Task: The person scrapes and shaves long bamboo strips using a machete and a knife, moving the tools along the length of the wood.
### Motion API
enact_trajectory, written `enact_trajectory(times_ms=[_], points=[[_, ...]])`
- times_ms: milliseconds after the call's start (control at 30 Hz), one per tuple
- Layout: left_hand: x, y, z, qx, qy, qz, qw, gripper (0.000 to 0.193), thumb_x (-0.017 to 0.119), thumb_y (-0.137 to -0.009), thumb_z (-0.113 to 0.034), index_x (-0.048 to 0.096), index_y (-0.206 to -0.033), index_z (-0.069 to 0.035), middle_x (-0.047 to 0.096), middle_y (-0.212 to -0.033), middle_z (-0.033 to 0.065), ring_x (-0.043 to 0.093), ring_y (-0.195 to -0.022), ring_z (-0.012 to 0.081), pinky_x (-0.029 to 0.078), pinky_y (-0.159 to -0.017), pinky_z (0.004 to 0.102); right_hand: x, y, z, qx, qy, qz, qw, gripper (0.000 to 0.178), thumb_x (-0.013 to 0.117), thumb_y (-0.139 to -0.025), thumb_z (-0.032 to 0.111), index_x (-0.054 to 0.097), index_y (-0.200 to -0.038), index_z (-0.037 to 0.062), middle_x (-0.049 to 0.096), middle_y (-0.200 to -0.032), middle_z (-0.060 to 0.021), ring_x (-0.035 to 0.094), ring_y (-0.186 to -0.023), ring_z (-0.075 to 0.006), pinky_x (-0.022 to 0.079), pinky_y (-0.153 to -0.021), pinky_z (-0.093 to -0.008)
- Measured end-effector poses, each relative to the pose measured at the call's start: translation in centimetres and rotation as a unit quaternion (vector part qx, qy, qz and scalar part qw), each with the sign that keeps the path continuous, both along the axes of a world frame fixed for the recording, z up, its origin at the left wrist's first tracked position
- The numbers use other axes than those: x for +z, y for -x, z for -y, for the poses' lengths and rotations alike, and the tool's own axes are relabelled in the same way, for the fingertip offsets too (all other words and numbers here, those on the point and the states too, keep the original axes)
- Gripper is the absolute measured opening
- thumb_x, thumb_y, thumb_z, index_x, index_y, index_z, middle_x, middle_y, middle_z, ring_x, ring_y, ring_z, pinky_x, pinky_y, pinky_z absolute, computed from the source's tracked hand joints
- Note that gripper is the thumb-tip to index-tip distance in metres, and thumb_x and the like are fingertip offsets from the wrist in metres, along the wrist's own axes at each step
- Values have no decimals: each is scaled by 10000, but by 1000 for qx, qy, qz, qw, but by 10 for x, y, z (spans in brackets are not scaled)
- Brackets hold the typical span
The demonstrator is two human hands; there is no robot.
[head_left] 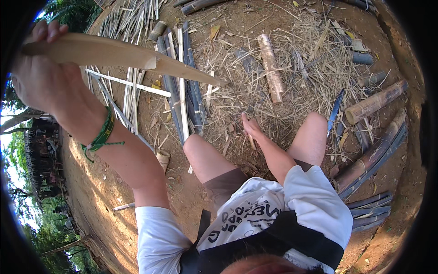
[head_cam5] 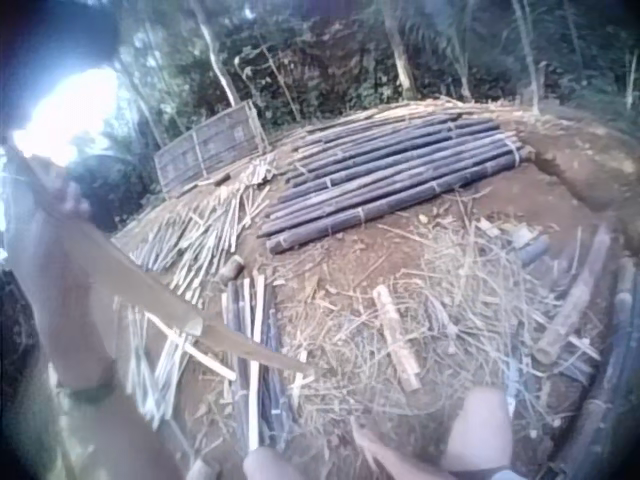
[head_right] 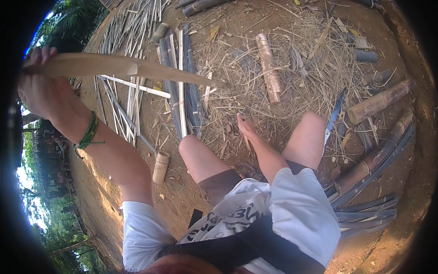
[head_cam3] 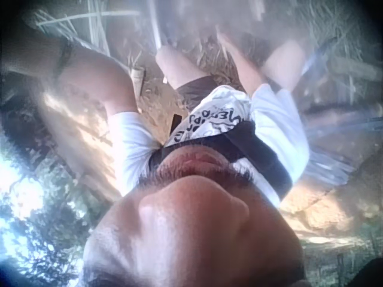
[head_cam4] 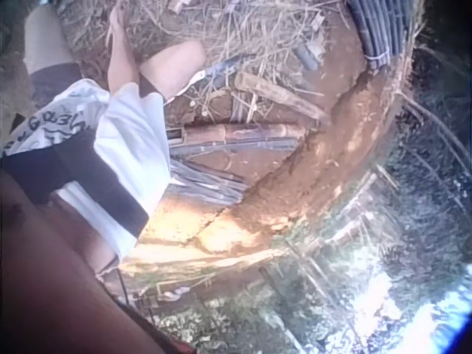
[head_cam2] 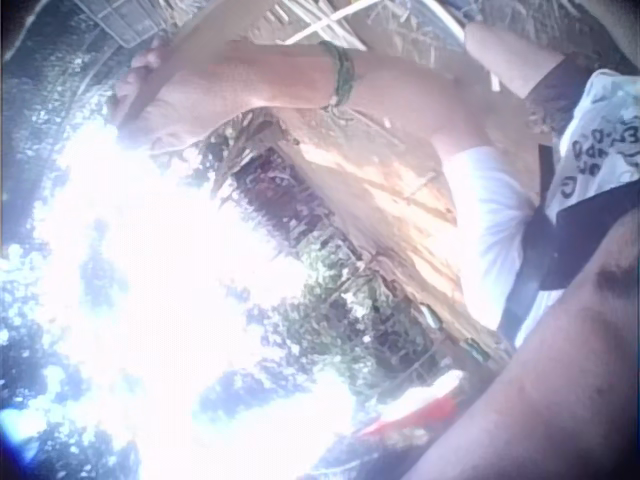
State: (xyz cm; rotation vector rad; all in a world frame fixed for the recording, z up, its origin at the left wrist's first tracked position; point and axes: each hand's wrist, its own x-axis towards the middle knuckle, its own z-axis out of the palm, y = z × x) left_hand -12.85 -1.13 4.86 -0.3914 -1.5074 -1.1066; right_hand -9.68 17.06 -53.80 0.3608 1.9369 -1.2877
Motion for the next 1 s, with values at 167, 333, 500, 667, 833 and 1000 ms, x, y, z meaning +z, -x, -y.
enact_trajectory(times_ms=[167, 333, 500, 667, 833, 1000], points=[[9, 12, -4, -3, -79, 55, 995, 317, 432, -1023, -203, 530, -1003, 98, 546, -818, 201, 557, -708, 288, 525, -710, 412, 69, -34, 10, -83, 180, -89, 976, 638, 434, -998, 604, 483, -634, 82, 464, -494, -15, 481, -392, -141, 381, -383, -307], [38, 6, 25, -357, -14, 228, 906, 427, 315, -1046, -293, 536, -1021, 71, 543, -844, 139, 551, -806, 273, 460, -880, 385, 140, -39, -5, -77, 236, -129, 960, 627, 416, -1013, 580, 494, -667, 64, 464, -504, -16, 473, -402, -132, 388, -410, -312], [23, 6, 11, -386, 37, 162, 908, 285, 357, -962, -309, 380, -747, -124, 343, -664, 6, 304, -594, 114, 287, -584, 257, 216, -54, -6, -64, 301, -173, 936, 562, 416, -1047, 472, 529, -697, 47, 469, -515, -14, 467, -420, -130, 385, -437, -321], [3, -12, -27, -266, -8, 96, 959, 301, 521, -897, -359, 521, -822, -67, 368, -605, 3, 338, -529, 87, 271, -484, 213, 294, -57, 8, -30, 414, -267, 870, 504, 403, -1065, 410, 505, -719, 60, 464, -522, -3, 481, -467, -96, 369, -457, -279], [-2, -63, -40, -346, 14, 133, 928, 376, 550, -868, -431, 465, -799, -71, 366, -621, 10, 382, -532, 104, 304, -506, 217, 279, -59, 17, -19, 337, -435, 835, 408, 517, -1014, 334, 559, -787, -2, 436, -526, -134, 453, -477, -213, 372, -503, -383], [-8, -68, -46, -265, -8, 125, 956, 392, 549, -859, -454, 465, -769, -81, 364, -611, 10, 358, -532, 91, 296, -507, 224, 280, -68, 14, 7, 398, -323, 858, 387, 522, -1012, 317, 551, -785, 5, 431, -528, -103, 460, -485, -181, 373, -501, -369]])
